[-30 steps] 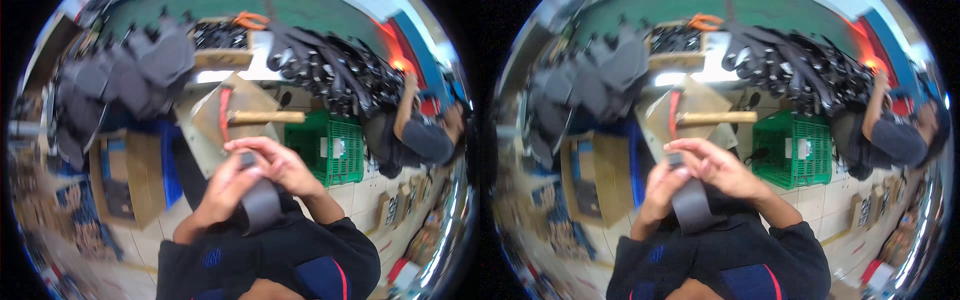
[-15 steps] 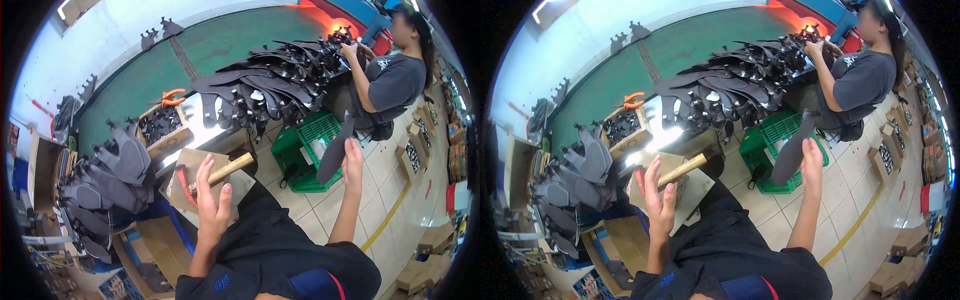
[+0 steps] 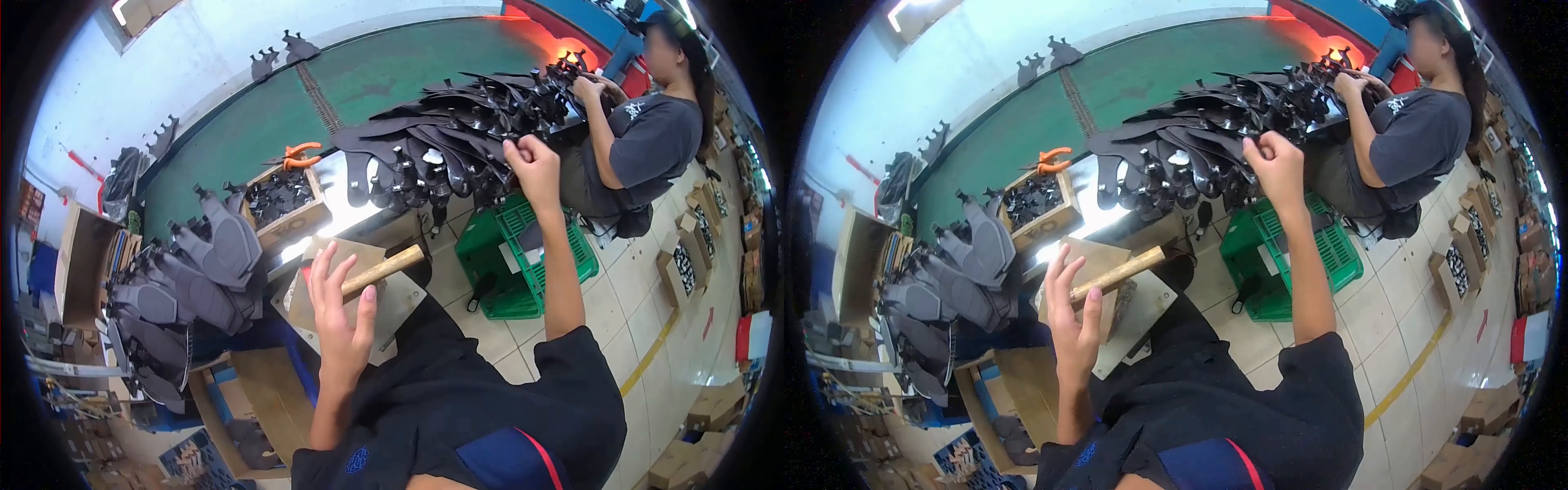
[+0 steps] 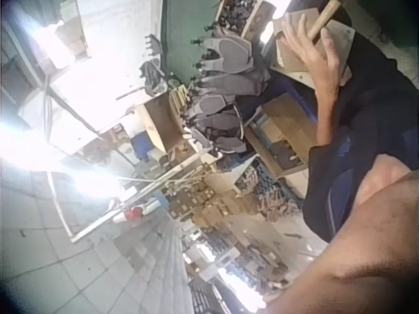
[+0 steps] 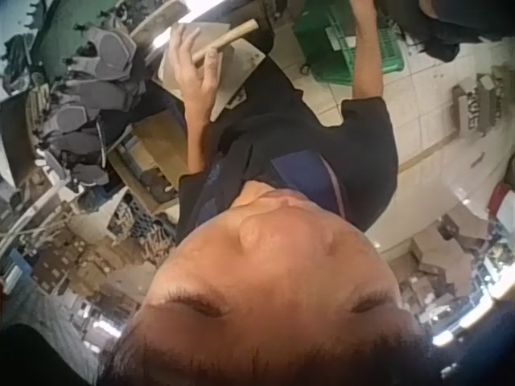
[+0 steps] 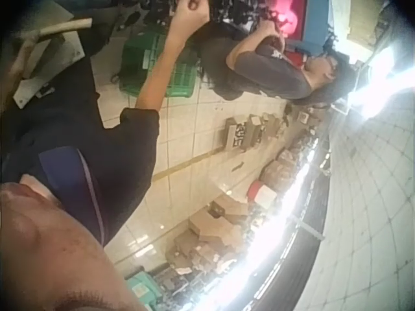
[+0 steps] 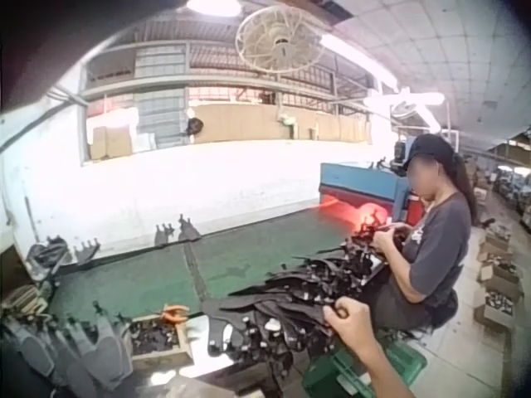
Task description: Manually assemble and hammer components of footwear on a workbench.
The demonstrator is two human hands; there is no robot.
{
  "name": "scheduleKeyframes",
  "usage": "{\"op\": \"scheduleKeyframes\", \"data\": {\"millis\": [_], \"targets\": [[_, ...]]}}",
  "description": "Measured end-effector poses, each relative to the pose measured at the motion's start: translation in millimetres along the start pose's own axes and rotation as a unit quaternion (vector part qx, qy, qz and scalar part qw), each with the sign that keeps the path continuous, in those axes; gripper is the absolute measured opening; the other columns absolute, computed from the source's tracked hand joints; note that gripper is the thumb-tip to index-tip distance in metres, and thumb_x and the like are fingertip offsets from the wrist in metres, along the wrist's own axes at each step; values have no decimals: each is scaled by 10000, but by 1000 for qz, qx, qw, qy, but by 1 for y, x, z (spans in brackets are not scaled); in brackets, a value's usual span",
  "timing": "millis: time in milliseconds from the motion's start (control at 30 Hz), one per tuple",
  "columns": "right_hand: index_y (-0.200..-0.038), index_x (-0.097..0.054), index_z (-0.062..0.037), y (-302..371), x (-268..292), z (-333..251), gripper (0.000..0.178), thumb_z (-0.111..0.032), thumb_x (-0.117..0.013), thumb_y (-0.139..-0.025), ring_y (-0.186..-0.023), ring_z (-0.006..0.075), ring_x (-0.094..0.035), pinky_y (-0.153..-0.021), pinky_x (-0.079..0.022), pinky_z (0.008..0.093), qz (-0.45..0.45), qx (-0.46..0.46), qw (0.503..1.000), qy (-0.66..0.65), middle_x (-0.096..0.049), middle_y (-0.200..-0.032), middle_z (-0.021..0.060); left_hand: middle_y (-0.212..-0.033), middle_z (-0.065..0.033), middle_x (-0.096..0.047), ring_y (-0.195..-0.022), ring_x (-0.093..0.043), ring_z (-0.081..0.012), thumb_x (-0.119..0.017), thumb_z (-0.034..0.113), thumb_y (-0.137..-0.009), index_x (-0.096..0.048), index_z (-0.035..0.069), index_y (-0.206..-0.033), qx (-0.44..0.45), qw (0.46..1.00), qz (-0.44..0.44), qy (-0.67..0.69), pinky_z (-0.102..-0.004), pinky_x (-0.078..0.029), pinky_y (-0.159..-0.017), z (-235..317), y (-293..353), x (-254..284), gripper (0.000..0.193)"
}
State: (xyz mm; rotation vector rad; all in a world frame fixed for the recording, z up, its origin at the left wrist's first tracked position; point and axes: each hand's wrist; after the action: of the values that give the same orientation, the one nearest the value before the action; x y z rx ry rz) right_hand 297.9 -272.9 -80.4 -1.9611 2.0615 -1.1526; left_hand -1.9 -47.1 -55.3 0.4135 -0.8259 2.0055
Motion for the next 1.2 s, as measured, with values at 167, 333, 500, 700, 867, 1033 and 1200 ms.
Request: {"op": "scheduleKeyframes", "data": {"millis": [167,333,500,700,867,1033,1200], "targets": [[-860,-653,-51,20,21,-130,152,-184,-716,-897,-607,16,-433,-527,-337,222,-153,-207,904,-341,-503,-665,-80,-1489,-231,-369,-1416,-299,-423,-704,199,-867,-419,-1,-1397,-66,994,25,-79,-532,-213,-1163,3,-9,-8,634],[-1037,-690,-16,86,3,-205,242,-237,-679,-936,-796,138,-597,-710,-470,277,-411,114,808,-407,-628,-884,32,-1428,-215,-442,-1387,-376,-384,-828,289,-773,-266,-11,-1456,-203,969,134,40,-494,-288,-1140,11,-15,-1,934],[-1100,-670,15,101,-42,-194,439,-398,-580,-983,-798,191,-618,-726,-498,298,-296,109,875,-367,-662,-945,115,-1068,-148,-543,-1133,-573,-312,-607,74,-869,-393,-35,-1358,-86,944,66,313,-455,-431,-1002,-1,31,44,545],[-1255,-564,-13,179,-141,-134,649,-485,-705,-832,-1069,372,-577,-913,-459,485,-323,324,889,-1,-570,-1193,174,-1298,-144,-501,-1114,-594,-247,-616,-9,-890,-363,-37,-1418,15,901,203,384,-392,-481,-1007,0,20,55,586],[-929,-588,-50,167,-107,-99,487,-494,-736,-795,-792,302,-648,-646,-529,402,-332,303,888,94,-599,-868,111,-1112,-112,-591,-1067,-590,-244,-638,-14,-884,-690,20,-1089,25,961,273,46,-315,-496,-877,-60,17,35,213],[-782,-611,-10,174,-56,-43,356,-311,-802,-788,-627,341,-600,-563,-466,402,-297,64,952,39,-594,-702,160,-1061,-91,-576,-880,-588,-176,-619,12,-926,-676,31,-1083,70,948,300,77,-302,-497,-726,-119,5,9,168],[-760,-565,-36,225,11,-8,261,-197,-706,-909,-474,77,-397,-469,-337,251,-174,-146,962,-150,-454,-563,-22,-1197,-115,-617,-1147,-535,-327,-694,43,-807,-664,60,-1116,86,964,180,-174,-431,-407,-1005,-140,-16,7,310]]}}
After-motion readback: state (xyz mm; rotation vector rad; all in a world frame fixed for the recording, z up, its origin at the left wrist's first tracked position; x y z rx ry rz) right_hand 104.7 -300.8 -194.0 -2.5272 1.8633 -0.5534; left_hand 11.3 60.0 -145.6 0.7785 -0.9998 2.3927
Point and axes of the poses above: each hand's wrist, its own y-axis away from the middle knuckle, its own x-axis out of the back of the hand, z = x × y
